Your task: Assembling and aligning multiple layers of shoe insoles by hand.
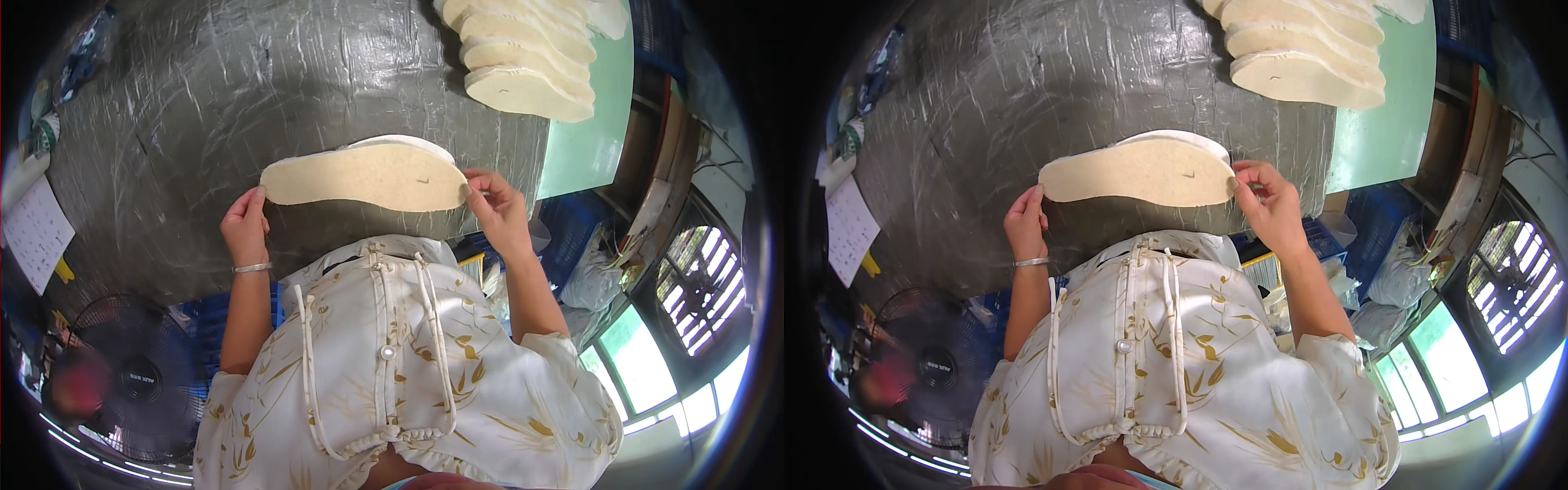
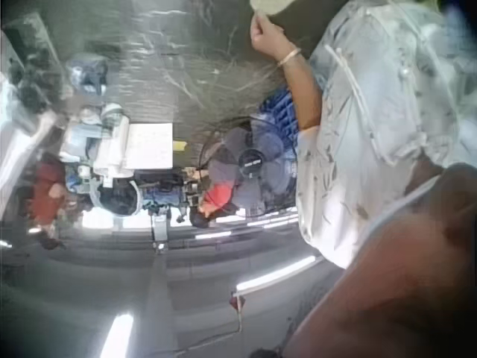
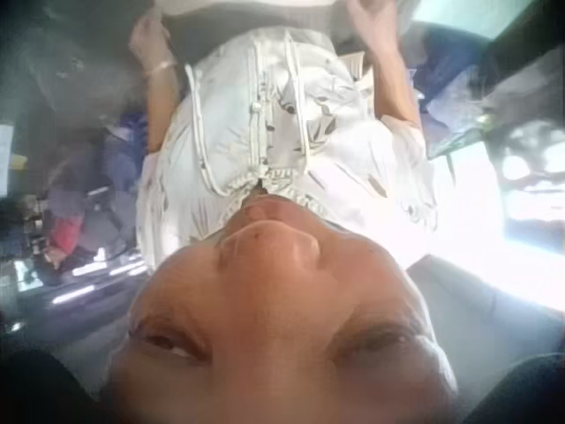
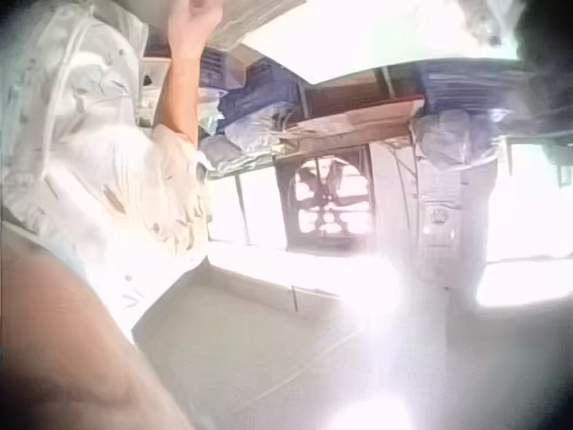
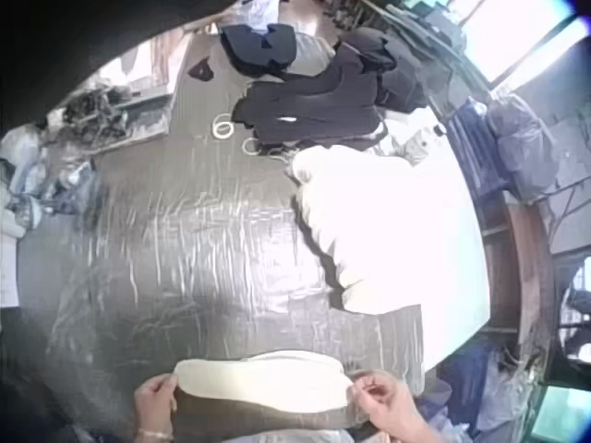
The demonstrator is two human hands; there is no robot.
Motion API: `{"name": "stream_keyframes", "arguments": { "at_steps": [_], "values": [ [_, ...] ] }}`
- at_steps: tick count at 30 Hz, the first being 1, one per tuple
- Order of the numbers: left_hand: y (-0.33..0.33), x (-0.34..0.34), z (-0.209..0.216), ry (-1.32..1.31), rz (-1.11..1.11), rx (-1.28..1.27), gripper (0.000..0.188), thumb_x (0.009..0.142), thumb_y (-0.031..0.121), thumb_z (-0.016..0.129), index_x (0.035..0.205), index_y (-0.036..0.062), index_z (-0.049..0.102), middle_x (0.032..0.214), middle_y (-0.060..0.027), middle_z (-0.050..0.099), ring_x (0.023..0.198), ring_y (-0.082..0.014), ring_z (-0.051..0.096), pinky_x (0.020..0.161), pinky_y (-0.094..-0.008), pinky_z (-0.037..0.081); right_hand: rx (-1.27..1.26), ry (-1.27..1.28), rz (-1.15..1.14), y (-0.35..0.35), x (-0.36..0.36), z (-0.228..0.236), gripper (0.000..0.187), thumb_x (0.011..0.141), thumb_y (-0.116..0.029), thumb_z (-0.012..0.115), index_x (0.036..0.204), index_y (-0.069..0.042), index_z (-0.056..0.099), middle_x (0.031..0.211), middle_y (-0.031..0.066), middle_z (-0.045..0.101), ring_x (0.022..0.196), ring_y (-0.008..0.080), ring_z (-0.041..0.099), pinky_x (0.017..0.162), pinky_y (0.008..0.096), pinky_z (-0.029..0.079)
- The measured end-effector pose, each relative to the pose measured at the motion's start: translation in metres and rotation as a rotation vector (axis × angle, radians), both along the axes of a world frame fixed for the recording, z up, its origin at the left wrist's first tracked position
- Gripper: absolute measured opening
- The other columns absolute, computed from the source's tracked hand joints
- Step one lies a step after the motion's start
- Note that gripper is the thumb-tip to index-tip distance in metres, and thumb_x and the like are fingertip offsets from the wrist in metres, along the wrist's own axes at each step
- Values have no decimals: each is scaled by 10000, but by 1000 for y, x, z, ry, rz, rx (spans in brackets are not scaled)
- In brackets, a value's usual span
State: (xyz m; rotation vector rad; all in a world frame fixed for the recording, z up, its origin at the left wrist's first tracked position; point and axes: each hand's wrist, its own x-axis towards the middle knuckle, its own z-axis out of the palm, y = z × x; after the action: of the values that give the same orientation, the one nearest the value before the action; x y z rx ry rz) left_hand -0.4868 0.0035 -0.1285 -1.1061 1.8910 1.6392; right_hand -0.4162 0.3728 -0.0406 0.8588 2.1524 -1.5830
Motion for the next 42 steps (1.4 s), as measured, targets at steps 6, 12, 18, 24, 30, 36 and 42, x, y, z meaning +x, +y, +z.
{"name": "stream_keyframes", "arguments": {
  "at_steps": [6, 12, 18, 24, 30, 36, 42],
  "values": [
    [2, -2, 3, -45, -40, -31, 269, 909, 179, 740, 1073, -32, 706, 633, 30, 549, 483, -43, 438, 443, -201, 336, 19, -20, -15, 4, -1, -22, 149, 935, -110, 673, 1021, 12, 665, 1196, 121, 653, 935, 140, 641, 776, 274, 532],
    [-2, 0, -2, -38, -17, -41, 239, 915, 158, 730, 1045, -42, 709, 718, -8, 627, 500, -48, 460, 445, -205, 352, 18, -65, -37, 3, 1, -33, 130, 948, -109, 663, 1009, 5, 669, 1195, 87, 643, 994, 118, 610, 847, 267, 507],
    [1, -1, 1, -3, -54, -86, 243, 906, 144, 742, 1058, -17, 643, 702, 11, 592, 507, -47, 457, 454, -200, 353, -7, -7, -61, 3, 1, -28, 139, 888, -116, 703, 945, 11, 690, 1206, 146, 629, 895, 143, 633, 729, 267, 531],
    [24, 7, 30, 687, -524, -385, 286, 841, 33, 784, 1039, 53, 577, 793, 16, 530, 678, -53, 464, 607, -198, 401, -121, 74, -115, 1, -5, -10, 147, 865, -115, 710, 850, 30, 692, 1276, 136, 575, 925, 130, 625, 798, 270, 520],
    [146, -20, 95, 1007, -1108, 18, 454, 705, 112, 854, 1057, 52, 574, 1001, -95, 594, 863, -224, 602, 768, -346, 511, -370, 27, -218, -23, -24, 19, 129, 862, -125, 705, 829, -1, 699, 1243, 87, 563, 971, 92, 558, 835, 247, 438],
    [159, 4, 85, 1023, -1113, 20, 268, 778, 35, 745, 1001, 35, 595, 967, -83, 639, 776, -190, 639, 658, -299, 537, -278, 225, -143, -24, -16, 13, 182, 925, -150, 660, 940, 25, 709, 1043, 76, 678, 895, 111, 600, 797, 272, 478],
    [143, 1, 89, 828, -856, 111, 231, 781, 15, 716, 973, 48, 592, 918, -68, 630, 764, -148, 630, 634, -271, 517, 65, 197, -144, 4, 9, -34, 191, 942, -130, 632, 1025, 22, 713, 797, 46, 705, 700, 104, 630, 611, 245, 505]
  ]
}}
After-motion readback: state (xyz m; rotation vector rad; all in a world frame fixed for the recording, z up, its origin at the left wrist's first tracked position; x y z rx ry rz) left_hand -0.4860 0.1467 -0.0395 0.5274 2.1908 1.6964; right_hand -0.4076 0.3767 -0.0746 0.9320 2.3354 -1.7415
